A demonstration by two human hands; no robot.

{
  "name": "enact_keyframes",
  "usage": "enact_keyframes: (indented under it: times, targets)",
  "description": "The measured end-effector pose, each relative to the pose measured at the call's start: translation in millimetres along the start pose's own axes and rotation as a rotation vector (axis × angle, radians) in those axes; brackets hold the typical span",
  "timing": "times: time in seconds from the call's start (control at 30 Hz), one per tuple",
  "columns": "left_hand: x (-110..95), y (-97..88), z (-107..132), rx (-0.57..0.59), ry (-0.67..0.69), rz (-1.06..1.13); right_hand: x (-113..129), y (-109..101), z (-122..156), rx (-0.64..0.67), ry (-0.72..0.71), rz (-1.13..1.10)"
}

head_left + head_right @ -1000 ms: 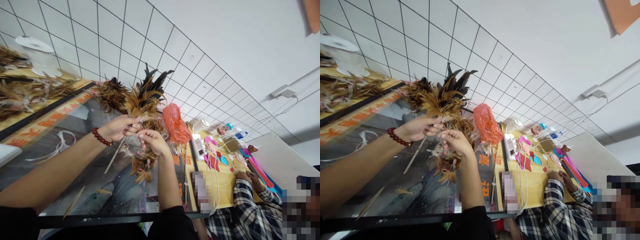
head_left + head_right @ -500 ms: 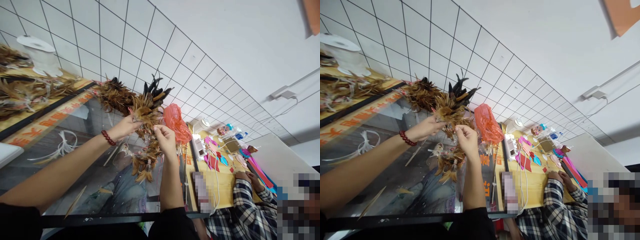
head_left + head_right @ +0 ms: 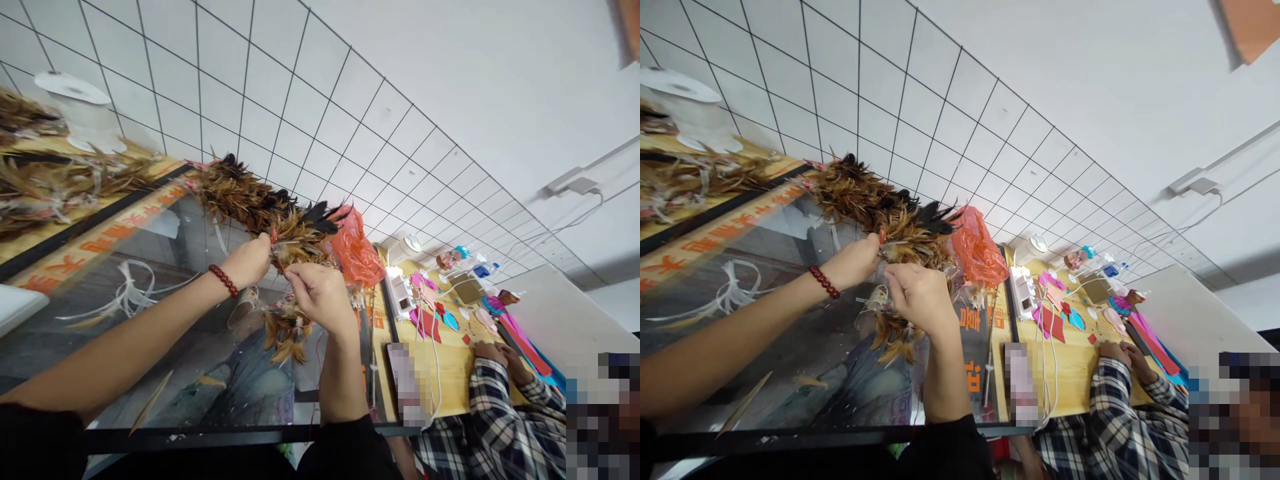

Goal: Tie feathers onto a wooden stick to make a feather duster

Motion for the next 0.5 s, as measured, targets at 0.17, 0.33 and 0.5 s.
enact_keyframes:
  times: [0.17, 0.33, 0.5]
  targets:
    - [-32, -10.7, 33, -0.094, 0.239, -0.302, -19, -25, 6, -0.236, 0.060, 0.088]
    - [-60, -6.5, 71, -0.043, 0.511, -0.370, -63, -34, 23, -0.304, 0.224, 0.095]
    - [-66, -8.5, 82, 0.072, 0.642, -0.242, -110, 1, 46, -0.035, 0.478, -0.014]
Point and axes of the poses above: each hand's wrist, its own z-axis away from the middle knuckle, its own y-axis out of the palm, x = y × z, the point moved 10 cm from there along -z, towards the middle knuckle, and after that the axes turned 14 degrees about -y, right-handed, at the moved point
